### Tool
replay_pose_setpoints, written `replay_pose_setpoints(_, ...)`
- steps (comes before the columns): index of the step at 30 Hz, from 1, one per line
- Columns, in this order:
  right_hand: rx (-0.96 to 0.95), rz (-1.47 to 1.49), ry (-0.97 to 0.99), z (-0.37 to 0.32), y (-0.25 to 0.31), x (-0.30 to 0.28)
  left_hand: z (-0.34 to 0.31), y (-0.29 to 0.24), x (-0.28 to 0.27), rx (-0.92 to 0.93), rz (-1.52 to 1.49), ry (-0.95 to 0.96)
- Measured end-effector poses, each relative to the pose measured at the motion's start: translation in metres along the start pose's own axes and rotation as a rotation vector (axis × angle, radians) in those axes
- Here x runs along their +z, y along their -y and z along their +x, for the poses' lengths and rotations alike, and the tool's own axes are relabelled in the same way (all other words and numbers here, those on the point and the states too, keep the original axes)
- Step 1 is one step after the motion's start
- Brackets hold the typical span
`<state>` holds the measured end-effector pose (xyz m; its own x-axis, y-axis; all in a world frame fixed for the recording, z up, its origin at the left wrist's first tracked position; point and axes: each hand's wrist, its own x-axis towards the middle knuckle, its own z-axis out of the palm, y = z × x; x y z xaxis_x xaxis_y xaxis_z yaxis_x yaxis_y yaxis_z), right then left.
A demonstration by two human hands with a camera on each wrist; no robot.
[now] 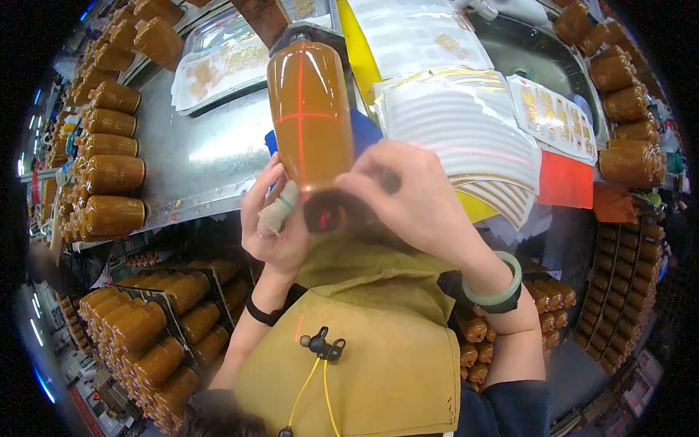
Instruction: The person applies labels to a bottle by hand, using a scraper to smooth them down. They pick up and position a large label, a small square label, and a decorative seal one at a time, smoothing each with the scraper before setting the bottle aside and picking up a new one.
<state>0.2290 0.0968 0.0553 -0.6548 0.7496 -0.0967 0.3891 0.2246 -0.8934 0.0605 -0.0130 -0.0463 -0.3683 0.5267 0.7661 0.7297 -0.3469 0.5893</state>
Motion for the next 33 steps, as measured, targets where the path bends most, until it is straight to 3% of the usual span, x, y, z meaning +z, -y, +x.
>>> replay_pose_setpoints(3, -0.027, -0.004, -0.016, 0.001, -0.003, 0.002, -0.003, -0.002, -0.002, -0.096, -0.123, -0.022)
replay_pose_setpoints(5, -0.020, -0.008, -0.014, 0.002, -0.004, 0.002, 0.009, -0.013, -0.006, 0.079, 0.220, 0.047)
replay_pose_setpoints(10, 0.056, 0.017, 0.004, 0.000, -0.004, 0.001, 0.015, -0.021, -0.001, 0.137, 0.260, 0.093)
replay_pose_setpoints(13, 0.007, 0.009, -0.023, 0.001, -0.009, 0.003, 0.014, -0.012, 0.000, 0.041, 0.086, 0.039)
replay_pose_setpoints(15, -0.045, -0.012, -0.026, 0.002, -0.009, 0.006, 0.011, -0.007, 0.000, 0.070, 0.067, 0.007)
replay_pose_setpoints(19, -0.021, 0.012, -0.013, 0.003, -0.007, 0.007, 0.011, -0.013, -0.003, -0.079, 0.026, -0.002)
replay_pose_setpoints(21, -0.048, -0.012, -0.037, 0.002, -0.008, 0.007, 0.016, -0.013, -0.007, 0.170, 0.213, 0.088)
replay_pose_setpoints(27, 0.069, 0.064, -0.089, 0.002, -0.017, 0.004, 0.013, -0.006, -0.003, 0.175, 0.115, 0.084)
replay_pose_setpoints(30, 0.081, 0.192, -0.090, 0.001, -0.024, 0.011, 0.005, -0.010, -0.002, -0.093, -0.056, 0.031)
replay_pose_setpoints(33, 0.114, 0.345, -0.050, 0.000, -0.012, 0.022, 0.003, -0.011, -0.004, -0.157, -0.085, 0.036)
